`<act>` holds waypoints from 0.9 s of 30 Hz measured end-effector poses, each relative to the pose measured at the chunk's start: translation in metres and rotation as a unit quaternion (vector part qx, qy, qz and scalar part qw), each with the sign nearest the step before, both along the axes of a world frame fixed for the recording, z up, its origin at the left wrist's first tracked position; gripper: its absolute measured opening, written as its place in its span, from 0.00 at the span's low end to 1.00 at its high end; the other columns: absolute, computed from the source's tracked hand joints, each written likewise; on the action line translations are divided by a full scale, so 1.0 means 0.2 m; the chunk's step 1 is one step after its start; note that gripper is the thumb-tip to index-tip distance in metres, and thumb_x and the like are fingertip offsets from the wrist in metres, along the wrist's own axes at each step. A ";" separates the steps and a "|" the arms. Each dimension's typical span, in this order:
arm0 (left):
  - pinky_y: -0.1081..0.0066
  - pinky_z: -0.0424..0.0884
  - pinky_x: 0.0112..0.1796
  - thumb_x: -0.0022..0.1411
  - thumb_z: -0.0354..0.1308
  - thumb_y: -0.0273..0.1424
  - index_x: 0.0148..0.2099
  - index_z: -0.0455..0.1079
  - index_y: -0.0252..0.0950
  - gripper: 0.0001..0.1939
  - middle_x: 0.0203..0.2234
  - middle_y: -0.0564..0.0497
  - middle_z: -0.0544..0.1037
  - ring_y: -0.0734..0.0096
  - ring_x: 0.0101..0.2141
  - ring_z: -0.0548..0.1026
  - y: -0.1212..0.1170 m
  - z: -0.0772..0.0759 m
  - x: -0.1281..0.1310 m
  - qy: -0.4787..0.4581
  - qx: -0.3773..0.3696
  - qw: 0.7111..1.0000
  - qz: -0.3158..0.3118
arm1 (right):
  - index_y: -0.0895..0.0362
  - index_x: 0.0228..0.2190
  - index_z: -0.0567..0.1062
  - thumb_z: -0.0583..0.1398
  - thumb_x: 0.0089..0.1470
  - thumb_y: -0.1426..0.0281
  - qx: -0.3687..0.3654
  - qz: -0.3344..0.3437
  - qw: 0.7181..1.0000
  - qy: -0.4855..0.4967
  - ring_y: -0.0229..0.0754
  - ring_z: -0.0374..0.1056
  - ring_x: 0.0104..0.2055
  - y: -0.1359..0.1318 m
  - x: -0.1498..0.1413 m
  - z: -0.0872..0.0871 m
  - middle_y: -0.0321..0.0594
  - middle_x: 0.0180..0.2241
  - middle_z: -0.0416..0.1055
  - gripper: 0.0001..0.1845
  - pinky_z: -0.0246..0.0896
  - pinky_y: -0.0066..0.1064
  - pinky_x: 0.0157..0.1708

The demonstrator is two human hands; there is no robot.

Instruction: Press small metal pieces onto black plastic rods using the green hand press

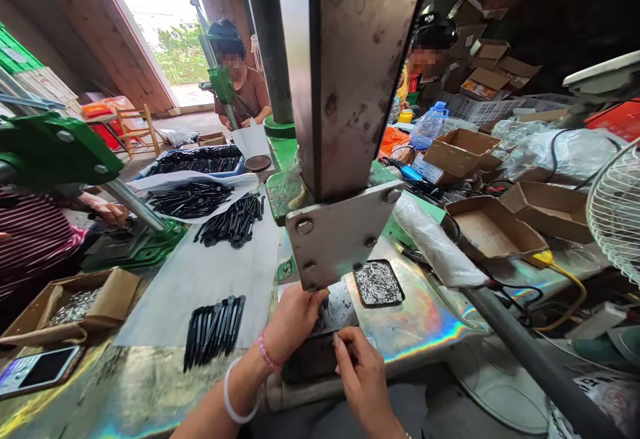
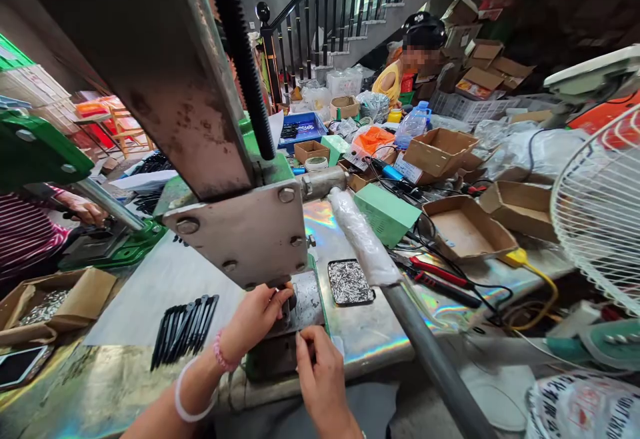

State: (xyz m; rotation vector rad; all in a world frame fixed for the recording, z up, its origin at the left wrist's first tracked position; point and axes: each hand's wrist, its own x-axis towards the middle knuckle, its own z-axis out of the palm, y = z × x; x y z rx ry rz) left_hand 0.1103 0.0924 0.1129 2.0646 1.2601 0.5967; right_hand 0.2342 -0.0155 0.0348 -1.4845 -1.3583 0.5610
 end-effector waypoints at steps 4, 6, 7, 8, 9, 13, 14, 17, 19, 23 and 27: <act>0.71 0.59 0.27 0.67 0.48 0.35 0.32 0.73 0.37 0.16 0.16 0.54 0.71 0.70 0.21 0.70 0.01 0.00 0.00 0.000 -0.002 1.000 -0.001 | 0.54 0.31 0.70 0.52 0.64 0.65 -0.013 0.002 1.000 -0.004 0.41 0.69 0.25 -0.01 0.00 0.00 0.35 0.23 0.70 0.12 0.58 0.27 0.22; 0.72 0.59 0.26 0.67 0.49 0.36 0.33 0.73 0.37 0.15 0.15 0.55 0.71 0.71 0.20 0.69 0.01 0.00 0.00 -0.017 -0.031 0.999 -0.003 | 0.54 0.31 0.69 0.52 0.65 0.65 -0.020 0.003 1.000 -0.006 0.41 0.69 0.26 -0.01 0.00 -0.01 0.35 0.23 0.69 0.12 0.58 0.27 0.22; 0.72 0.59 0.25 0.67 0.49 0.37 0.33 0.73 0.37 0.15 0.15 0.55 0.70 0.71 0.19 0.69 0.02 0.00 0.00 -0.024 -0.041 0.999 -0.005 | 0.54 0.31 0.69 0.51 0.65 0.65 -0.022 0.004 1.000 -0.006 0.41 0.69 0.26 -0.01 0.00 -0.01 0.36 0.24 0.69 0.12 0.58 0.27 0.23; 0.72 0.60 0.25 0.67 0.49 0.37 0.33 0.73 0.37 0.15 0.15 0.55 0.70 0.71 0.19 0.69 0.02 0.00 0.00 -0.024 -0.043 0.999 -0.007 | 0.54 0.31 0.69 0.51 0.65 0.65 -0.022 0.004 1.000 -0.005 0.41 0.69 0.26 -0.01 0.00 -0.01 0.36 0.24 0.69 0.12 0.59 0.27 0.23; 0.72 0.60 0.26 0.67 0.49 0.36 0.33 0.73 0.37 0.15 0.15 0.55 0.70 0.71 0.19 0.69 0.02 0.00 0.00 -0.017 -0.035 0.999 -0.009 | 0.54 0.31 0.69 0.51 0.65 0.65 -0.020 0.003 1.000 -0.001 0.41 0.69 0.26 -0.01 0.00 0.00 0.36 0.24 0.70 0.12 0.59 0.27 0.23; 0.70 0.62 0.31 0.68 0.48 0.32 0.35 0.73 0.37 0.14 0.22 0.49 0.76 0.65 0.27 0.74 0.00 0.02 0.02 0.066 0.041 0.997 -0.014 | 0.54 0.31 0.70 0.52 0.64 0.64 -0.015 -0.004 1.000 0.023 0.41 0.69 0.26 -0.01 0.00 0.00 0.36 0.25 0.70 0.12 0.59 0.27 0.23; 0.69 0.63 0.32 0.68 0.47 0.31 0.36 0.73 0.37 0.13 0.24 0.47 0.78 0.63 0.29 0.75 -0.01 0.02 0.03 0.089 0.051 0.995 -0.016 | 0.54 0.30 0.70 0.53 0.64 0.64 -0.015 -0.005 0.999 0.028 0.41 0.69 0.26 -0.01 0.00 0.00 0.37 0.25 0.70 0.12 0.59 0.27 0.23; 0.68 0.64 0.34 0.69 0.47 0.31 0.41 0.72 0.37 0.12 0.30 0.45 0.80 0.61 0.34 0.77 -0.03 0.01 0.05 0.143 0.046 0.988 -0.023 | 0.54 0.30 0.70 0.53 0.63 0.64 -0.025 -0.001 0.999 0.045 0.41 0.68 0.27 -0.01 -0.01 -0.01 0.37 0.26 0.70 0.12 0.59 0.27 0.23; 0.69 0.65 0.35 0.68 0.48 0.31 0.41 0.72 0.38 0.10 0.31 0.45 0.80 0.61 0.35 0.78 -0.04 0.01 0.06 0.167 0.036 0.985 -0.021 | 0.54 0.30 0.70 0.53 0.63 0.62 -0.032 0.000 0.998 0.059 0.40 0.67 0.26 0.00 -0.02 -0.01 0.37 0.26 0.69 0.13 0.60 0.27 0.22; 0.68 0.66 0.35 0.68 0.49 0.30 0.42 0.72 0.38 0.10 0.34 0.44 0.80 0.60 0.37 0.78 -0.04 0.03 0.07 0.196 0.025 0.980 -0.013 | 0.54 0.29 0.70 0.54 0.62 0.58 -0.079 0.055 0.984 0.147 0.38 0.63 0.19 0.01 0.02 0.04 0.32 0.20 0.64 0.15 0.59 0.26 0.17; 0.68 0.65 0.34 0.68 0.50 0.31 0.39 0.74 0.38 0.11 0.36 0.44 0.80 0.60 0.36 0.78 -0.03 0.04 0.07 0.193 0.016 0.981 -0.019 | 0.53 0.29 0.72 0.60 0.54 0.51 -0.148 0.065 0.919 0.359 0.36 0.63 0.16 -0.02 0.25 0.22 0.36 0.23 0.70 0.18 0.60 0.27 0.15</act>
